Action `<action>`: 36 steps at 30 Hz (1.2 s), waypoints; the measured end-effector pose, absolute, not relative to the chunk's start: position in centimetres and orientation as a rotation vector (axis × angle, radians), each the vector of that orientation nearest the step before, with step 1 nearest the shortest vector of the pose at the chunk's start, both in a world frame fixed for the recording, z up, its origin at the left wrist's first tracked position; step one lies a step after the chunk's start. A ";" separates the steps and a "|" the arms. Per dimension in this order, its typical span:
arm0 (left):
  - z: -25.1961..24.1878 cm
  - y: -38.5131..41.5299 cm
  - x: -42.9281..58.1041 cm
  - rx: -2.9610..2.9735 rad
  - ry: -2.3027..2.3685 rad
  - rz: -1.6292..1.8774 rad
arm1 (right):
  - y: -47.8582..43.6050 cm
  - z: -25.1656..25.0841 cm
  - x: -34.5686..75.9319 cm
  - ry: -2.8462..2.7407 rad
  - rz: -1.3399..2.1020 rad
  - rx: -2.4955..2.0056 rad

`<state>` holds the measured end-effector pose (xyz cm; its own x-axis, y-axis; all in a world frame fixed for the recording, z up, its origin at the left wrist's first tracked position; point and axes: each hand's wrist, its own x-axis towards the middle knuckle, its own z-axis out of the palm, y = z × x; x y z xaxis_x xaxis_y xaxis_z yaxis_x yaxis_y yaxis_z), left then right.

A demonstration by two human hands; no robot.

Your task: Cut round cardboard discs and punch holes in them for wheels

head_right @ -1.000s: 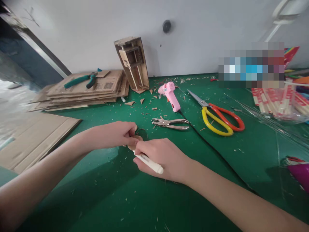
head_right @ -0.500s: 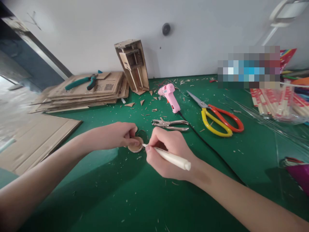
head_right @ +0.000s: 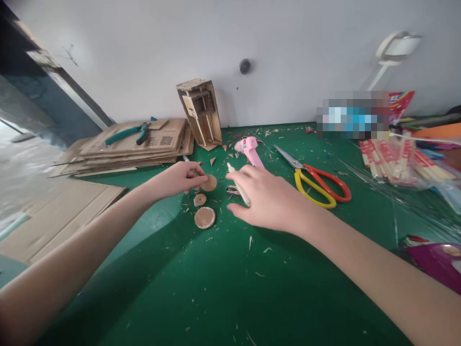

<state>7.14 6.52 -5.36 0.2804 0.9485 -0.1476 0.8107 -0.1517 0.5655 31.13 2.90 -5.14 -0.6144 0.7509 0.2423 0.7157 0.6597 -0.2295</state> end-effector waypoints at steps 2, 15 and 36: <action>-5.8 6.7 7.3 2.025 1.649 0.290 | 4.0 -5.9 30.6 -2.647 0.057 -1.139; -5.3 0.0 7.2 2.290 1.610 -0.028 | 7.2 -6.3 27.8 -2.617 -0.340 -1.070; -6.5 0.2 7.9 1.591 1.352 0.645 | 7.0 -6.8 27.3 -2.508 -0.376 -1.231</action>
